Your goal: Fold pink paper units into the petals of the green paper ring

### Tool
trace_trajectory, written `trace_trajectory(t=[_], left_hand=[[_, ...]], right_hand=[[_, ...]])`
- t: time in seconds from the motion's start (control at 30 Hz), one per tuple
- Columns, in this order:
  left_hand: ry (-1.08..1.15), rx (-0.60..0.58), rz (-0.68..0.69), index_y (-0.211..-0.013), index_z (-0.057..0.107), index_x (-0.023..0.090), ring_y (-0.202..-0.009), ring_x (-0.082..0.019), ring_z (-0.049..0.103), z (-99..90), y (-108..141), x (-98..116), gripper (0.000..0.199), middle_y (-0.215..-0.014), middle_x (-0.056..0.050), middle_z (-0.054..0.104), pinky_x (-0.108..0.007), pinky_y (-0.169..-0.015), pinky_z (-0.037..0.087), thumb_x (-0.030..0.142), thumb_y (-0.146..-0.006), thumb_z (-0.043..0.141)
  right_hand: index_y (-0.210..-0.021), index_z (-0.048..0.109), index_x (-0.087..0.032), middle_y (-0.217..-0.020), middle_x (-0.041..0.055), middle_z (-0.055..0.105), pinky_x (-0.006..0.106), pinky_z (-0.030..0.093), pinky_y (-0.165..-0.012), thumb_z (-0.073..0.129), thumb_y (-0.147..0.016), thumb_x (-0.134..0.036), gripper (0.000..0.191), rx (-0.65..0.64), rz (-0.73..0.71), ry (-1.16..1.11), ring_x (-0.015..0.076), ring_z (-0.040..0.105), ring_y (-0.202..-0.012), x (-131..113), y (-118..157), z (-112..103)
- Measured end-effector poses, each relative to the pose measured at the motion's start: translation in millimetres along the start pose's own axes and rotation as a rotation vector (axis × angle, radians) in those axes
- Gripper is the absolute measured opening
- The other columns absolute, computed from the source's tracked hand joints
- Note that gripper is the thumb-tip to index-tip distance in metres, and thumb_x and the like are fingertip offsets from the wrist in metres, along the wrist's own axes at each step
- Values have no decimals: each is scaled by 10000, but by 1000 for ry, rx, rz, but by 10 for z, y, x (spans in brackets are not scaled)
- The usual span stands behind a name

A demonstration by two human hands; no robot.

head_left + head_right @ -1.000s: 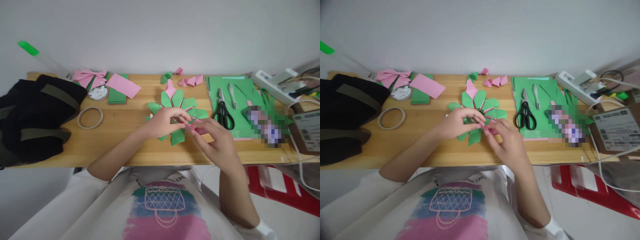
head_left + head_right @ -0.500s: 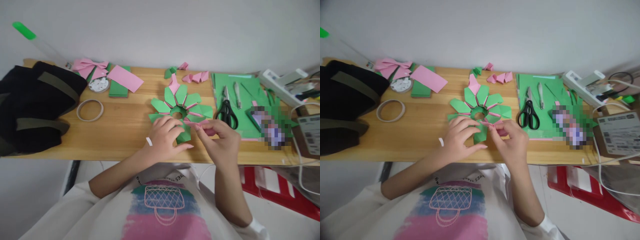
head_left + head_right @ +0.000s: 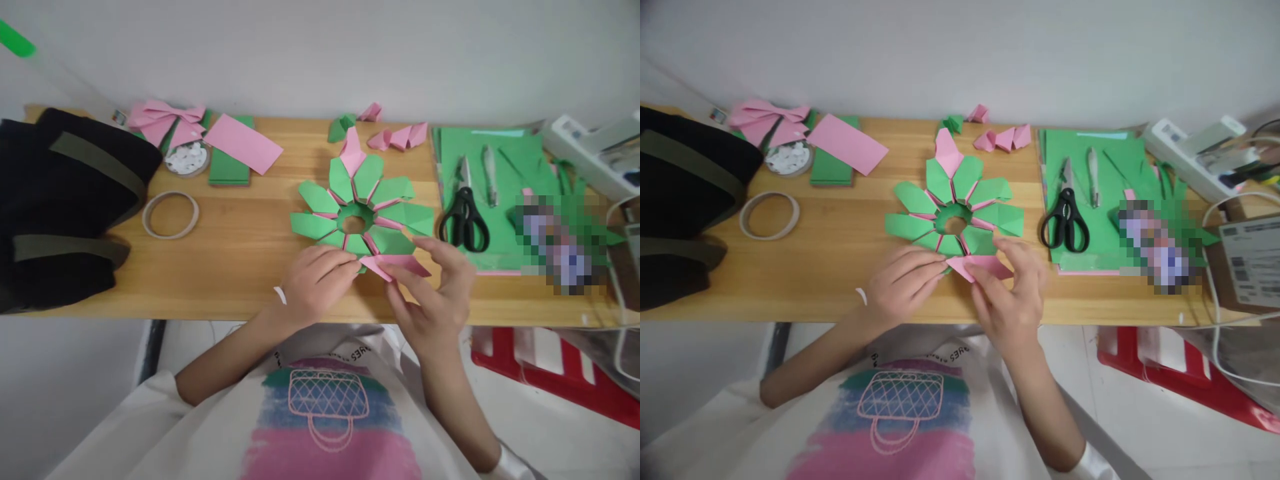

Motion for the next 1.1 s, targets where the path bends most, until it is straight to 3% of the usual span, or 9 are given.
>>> trace_trajectory(t=[0.2,0.57,0.97,1.1], left_hand=[[73,-46,-64,-1039,624,142,-947,-186,679,-61,116,-48,195,-974,-103,727,-349,-809,603,58,-866,596],[148,-148,-225,-1064,651,202,-965,-176,692,-60,134,-148,245,-1024,-67,730,-358,-844,600,64,-880,567],[138,-113,-161,-1107,635,207,-945,-168,682,-68,111,-127,275,-998,-71,728,-358,-796,613,63,-881,573],[121,-166,-157,-1084,643,166,-980,-179,680,-43,106,-120,256,-1030,-89,720,-352,-849,596,49,-863,591]], right_hand=[[-996,663,-273,-1026,53,673,466,524,-865,613,-790,-67,296,-10,4,-86,282,624,-1068,-14,69,42],[-1090,658,-317,-1036,35,687,496,525,-896,628,-791,-90,377,-39,77,-157,291,632,-1063,58,120,65],[-1055,663,-298,-1057,39,692,483,530,-903,649,-795,-102,326,-94,68,-108,291,623,-1088,73,156,71],[-1044,676,-312,-1055,30,698,474,522,-901,652,-817,-140,285,-116,55,-93,278,625,-1082,64,138,94]])
Point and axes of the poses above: each hand's wrist, its own y-axis away from the middle knuckle, its own z-axis out of the palm, x = y × z, the point moved 7 cm from there along -y, towards the middle knuckle
